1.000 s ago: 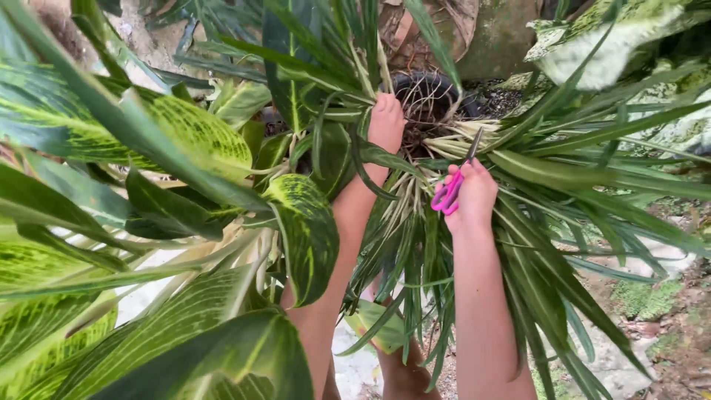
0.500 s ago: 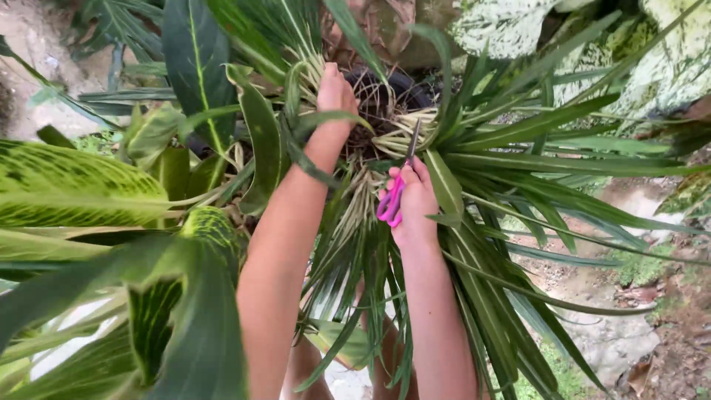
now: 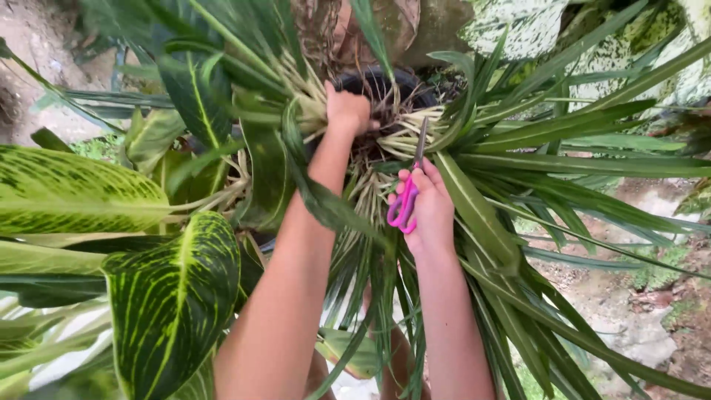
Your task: Pruning and removing dead leaves from potted garden plants using scissors.
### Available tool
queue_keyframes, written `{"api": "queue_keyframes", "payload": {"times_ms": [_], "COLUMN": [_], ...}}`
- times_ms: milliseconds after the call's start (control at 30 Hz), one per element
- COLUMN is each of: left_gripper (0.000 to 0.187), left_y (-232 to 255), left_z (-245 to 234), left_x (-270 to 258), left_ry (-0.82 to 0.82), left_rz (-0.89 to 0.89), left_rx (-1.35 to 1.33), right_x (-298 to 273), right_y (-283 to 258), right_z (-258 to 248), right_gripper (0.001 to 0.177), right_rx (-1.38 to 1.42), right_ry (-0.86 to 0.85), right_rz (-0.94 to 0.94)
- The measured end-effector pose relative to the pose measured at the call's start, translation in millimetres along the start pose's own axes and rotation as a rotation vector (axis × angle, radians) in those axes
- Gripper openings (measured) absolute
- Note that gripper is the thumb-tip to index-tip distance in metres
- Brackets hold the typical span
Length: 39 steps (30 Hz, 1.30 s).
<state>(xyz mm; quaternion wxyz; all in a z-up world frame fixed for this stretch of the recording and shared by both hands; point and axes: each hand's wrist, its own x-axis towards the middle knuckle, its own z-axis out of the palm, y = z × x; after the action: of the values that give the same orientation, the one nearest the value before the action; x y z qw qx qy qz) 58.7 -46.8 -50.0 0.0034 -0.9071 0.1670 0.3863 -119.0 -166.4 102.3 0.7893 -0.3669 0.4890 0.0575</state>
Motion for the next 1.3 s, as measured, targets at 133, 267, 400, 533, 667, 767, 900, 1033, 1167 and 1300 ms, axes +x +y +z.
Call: {"api": "queue_keyframes", "payload": {"times_ms": [133,267,400,533,667,767,900,1033,1167,1300], "left_gripper": [0.022,0.019,0.018,0.017,0.018,0.016,0.013,0.016,0.017,0.017], "left_y": [-9,-20,-27,-30,-31,-30,-20,-15,-14,-22], "left_z": [59,66,70,63,57,59,63,43,18,38], "left_x": [-6,-16,-25,-49,-69,-60,-67,-68,-72,-24], "left_ry": [0.298,0.489,0.477,0.521,0.560,0.599,0.689,0.874,0.820,0.755], "left_rz": [0.119,0.279,0.322,0.397,0.419,0.398,0.323,0.149,-0.063,-0.072], "left_rx": [0.208,0.335,0.364,0.393,0.410,0.192,-0.267,-0.959,-1.472,-1.400], "right_x": [-3,-2,-1,1,3,12,9,5,-1,-4], "right_y": [2,-2,0,0,5,15,10,3,-3,-1], "right_z": [-4,-2,-2,-3,-6,-8,-10,-4,-4,-1], "right_gripper": [0.033,0.034,0.033,0.031,0.029,0.029,0.029,0.030,0.032,0.033], "right_rx": [-0.025,-0.055,-0.070,-0.054,-0.055,-0.049,-0.061,-0.051,-0.054,-0.078], "right_ry": [0.012,0.008,0.005,0.005,0.013,0.009,-0.007,-0.005,-0.008,-0.020], "right_rz": [0.003,-0.010,-0.003,0.000,0.012,-0.002,-0.009,0.021,0.033,0.020]}}
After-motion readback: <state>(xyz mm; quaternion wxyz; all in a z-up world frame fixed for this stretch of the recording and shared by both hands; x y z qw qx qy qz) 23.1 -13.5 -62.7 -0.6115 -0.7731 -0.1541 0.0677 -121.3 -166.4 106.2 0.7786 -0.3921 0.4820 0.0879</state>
